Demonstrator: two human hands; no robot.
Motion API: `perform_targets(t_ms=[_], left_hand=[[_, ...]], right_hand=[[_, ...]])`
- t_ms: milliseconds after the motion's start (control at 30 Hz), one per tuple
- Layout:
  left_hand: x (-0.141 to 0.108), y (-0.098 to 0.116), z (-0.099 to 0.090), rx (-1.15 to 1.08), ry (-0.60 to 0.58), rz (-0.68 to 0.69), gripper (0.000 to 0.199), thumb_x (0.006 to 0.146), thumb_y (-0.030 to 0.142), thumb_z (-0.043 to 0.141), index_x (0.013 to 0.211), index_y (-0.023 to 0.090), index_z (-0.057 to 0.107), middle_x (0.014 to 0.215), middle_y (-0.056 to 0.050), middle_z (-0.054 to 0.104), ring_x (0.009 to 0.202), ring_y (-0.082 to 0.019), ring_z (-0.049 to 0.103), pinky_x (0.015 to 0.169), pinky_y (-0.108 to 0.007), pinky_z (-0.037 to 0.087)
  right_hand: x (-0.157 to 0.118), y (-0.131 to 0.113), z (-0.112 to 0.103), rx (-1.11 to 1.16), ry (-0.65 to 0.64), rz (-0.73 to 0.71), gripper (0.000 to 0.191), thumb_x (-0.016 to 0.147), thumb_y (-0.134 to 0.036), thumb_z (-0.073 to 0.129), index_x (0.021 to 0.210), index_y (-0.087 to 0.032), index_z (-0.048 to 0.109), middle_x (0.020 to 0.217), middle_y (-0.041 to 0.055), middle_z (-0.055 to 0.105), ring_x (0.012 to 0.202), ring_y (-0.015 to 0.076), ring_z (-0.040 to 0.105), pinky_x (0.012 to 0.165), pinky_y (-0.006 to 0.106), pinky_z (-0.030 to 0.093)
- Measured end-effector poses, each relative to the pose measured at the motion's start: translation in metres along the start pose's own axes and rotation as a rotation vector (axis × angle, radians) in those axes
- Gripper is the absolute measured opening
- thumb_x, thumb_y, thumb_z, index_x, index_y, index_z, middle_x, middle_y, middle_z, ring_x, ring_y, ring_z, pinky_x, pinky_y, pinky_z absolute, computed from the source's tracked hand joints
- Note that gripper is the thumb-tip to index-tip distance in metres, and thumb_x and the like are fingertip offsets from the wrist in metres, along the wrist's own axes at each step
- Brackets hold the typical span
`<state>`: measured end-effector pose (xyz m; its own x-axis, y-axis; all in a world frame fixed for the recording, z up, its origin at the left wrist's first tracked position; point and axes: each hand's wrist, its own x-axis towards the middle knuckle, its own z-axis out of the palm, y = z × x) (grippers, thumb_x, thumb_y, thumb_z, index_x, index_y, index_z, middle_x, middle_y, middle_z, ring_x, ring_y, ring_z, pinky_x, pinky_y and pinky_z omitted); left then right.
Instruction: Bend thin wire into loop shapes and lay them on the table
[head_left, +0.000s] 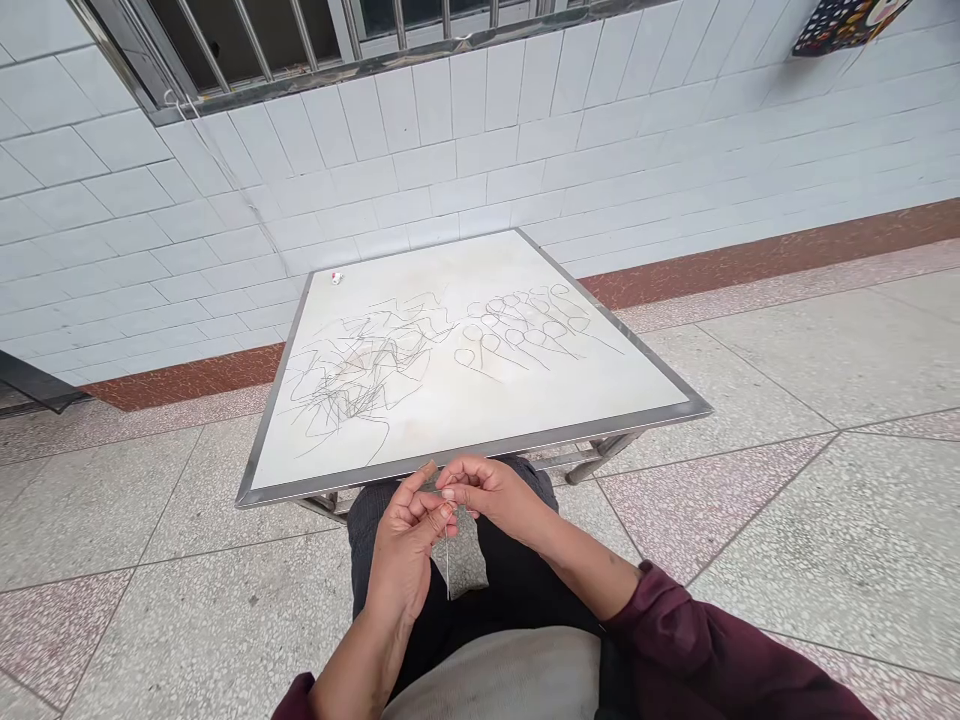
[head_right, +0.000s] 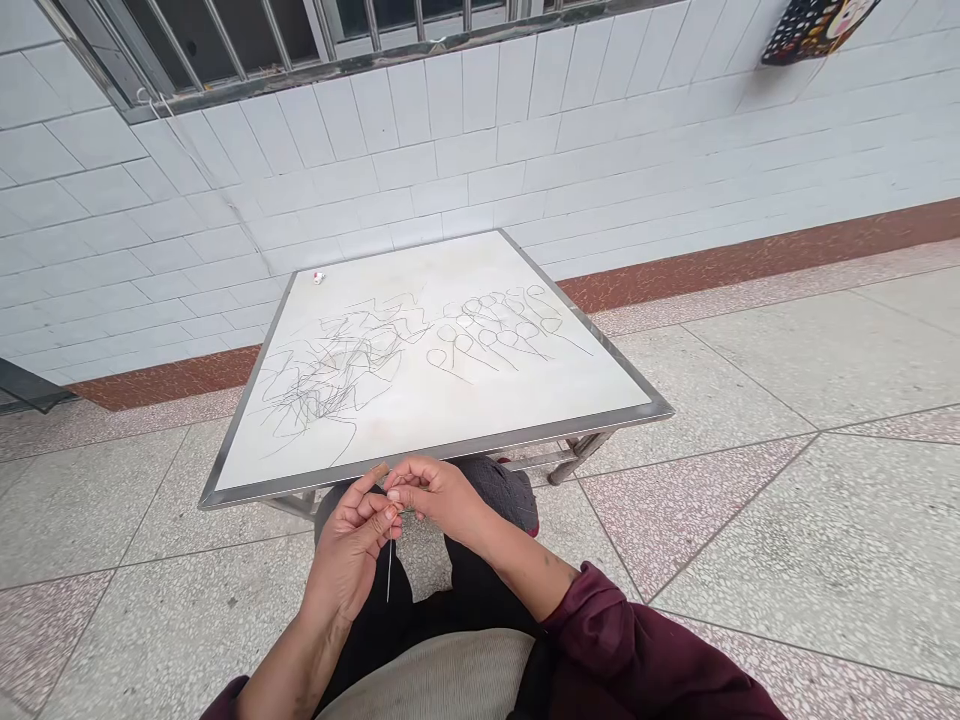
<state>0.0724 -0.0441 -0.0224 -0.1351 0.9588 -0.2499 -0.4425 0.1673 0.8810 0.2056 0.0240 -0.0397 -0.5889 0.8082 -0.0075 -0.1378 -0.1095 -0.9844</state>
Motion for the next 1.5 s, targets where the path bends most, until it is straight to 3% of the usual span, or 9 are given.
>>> perform_targets(t_ms=[133, 267, 567, 867, 1000, 1100, 1267, 1500], left_hand=[[-0.001, -0.002, 0.000, -0.028, -0.012, 0.003, 0.051, 0.068, 0.020, 0.076, 0.116, 0.023, 0.061, 0.069, 0.005, 0.056, 0.060, -0.007, 0.052, 0.061, -0.020, 0.044], [-0.003, -0.003, 0.002, -0.023, -0.041, 0.014, 0.050, 0.069, 0.020, 0.076, 0.117, 0.024, 0.062, 0.068, 0.005, 0.055, 0.061, -0.007, 0.051, 0.062, -0.020, 0.043], [-0.007, -0.008, 0.004, 0.084, -0.022, 0.160, 0.049, 0.077, 0.021, 0.069, 0.124, 0.023, 0.055, 0.069, 0.004, 0.056, 0.061, -0.008, 0.050, 0.067, -0.022, 0.041], [-0.008, -0.006, -0.002, 0.129, 0.074, 0.276, 0.050, 0.077, 0.024, 0.070, 0.125, 0.021, 0.054, 0.071, 0.003, 0.057, 0.064, -0.010, 0.050, 0.070, -0.023, 0.042], [-0.010, -0.005, -0.002, 0.148, 0.143, 0.324, 0.054, 0.077, 0.025, 0.069, 0.128, 0.022, 0.051, 0.072, 0.003, 0.058, 0.066, -0.010, 0.052, 0.071, -0.023, 0.043], [-0.010, -0.004, -0.003, 0.146, 0.172, 0.337, 0.055, 0.077, 0.026, 0.070, 0.128, 0.023, 0.051, 0.071, 0.004, 0.058, 0.067, -0.010, 0.052, 0.073, -0.023, 0.043], [-0.005, -0.007, -0.009, 0.151, 0.179, 0.326, 0.052, 0.077, 0.026, 0.070, 0.126, 0.021, 0.052, 0.069, 0.004, 0.058, 0.065, -0.009, 0.052, 0.072, -0.022, 0.042], [0.022, -0.012, -0.009, 0.114, 0.200, 0.286, 0.058, 0.071, 0.032, 0.075, 0.124, 0.020, 0.054, 0.066, 0.005, 0.059, 0.065, -0.010, 0.054, 0.073, -0.025, 0.045]], right_hand=[[-0.001, -0.003, 0.001, 0.040, 0.006, -0.009, 0.022, 0.076, -0.034, 0.067, 0.091, -0.018, 0.062, 0.073, -0.0022, 0.058, 0.061, 0.0082, 0.051, 0.051, 0.019, 0.037], [-0.002, -0.009, 0.003, 0.064, 0.047, -0.004, 0.020, 0.076, -0.035, 0.066, 0.086, -0.018, 0.062, 0.064, -0.0043, 0.054, 0.054, 0.0071, 0.048, 0.048, 0.018, 0.036], [-0.003, -0.006, 0.012, -0.006, 0.238, -0.072, 0.017, 0.080, -0.036, 0.059, 0.082, -0.019, 0.060, 0.073, -0.0028, 0.061, 0.044, 0.0049, 0.043, 0.041, 0.018, 0.035], [-0.002, -0.014, -0.006, 0.008, 0.403, -0.184, 0.026, 0.085, -0.045, 0.055, 0.089, -0.019, 0.059, 0.078, 0.0018, 0.062, 0.059, 0.0098, 0.048, 0.051, 0.022, 0.041], [-0.007, -0.014, -0.005, -0.017, 0.316, -0.170, 0.032, 0.090, -0.049, 0.046, 0.094, -0.019, 0.058, 0.084, 0.0037, 0.061, 0.063, 0.0112, 0.050, 0.052, 0.023, 0.041], [-0.009, -0.009, 0.003, 0.026, 0.210, -0.121, 0.032, 0.085, -0.050, 0.053, 0.092, -0.019, 0.057, 0.081, 0.0021, 0.060, 0.060, 0.0103, 0.050, 0.050, 0.023, 0.041], [-0.004, -0.002, 0.012, 0.103, 0.242, -0.114, 0.032, 0.080, -0.049, 0.061, 0.081, -0.018, 0.056, 0.070, -0.0009, 0.058, 0.055, 0.0088, 0.050, 0.049, 0.022, 0.040], [0.000, 0.014, 0.002, 0.028, 0.169, -0.102, 0.034, 0.080, -0.048, 0.061, 0.100, -0.021, 0.056, 0.083, 0.0011, 0.058, 0.067, 0.0125, 0.056, 0.054, 0.024, 0.047]])
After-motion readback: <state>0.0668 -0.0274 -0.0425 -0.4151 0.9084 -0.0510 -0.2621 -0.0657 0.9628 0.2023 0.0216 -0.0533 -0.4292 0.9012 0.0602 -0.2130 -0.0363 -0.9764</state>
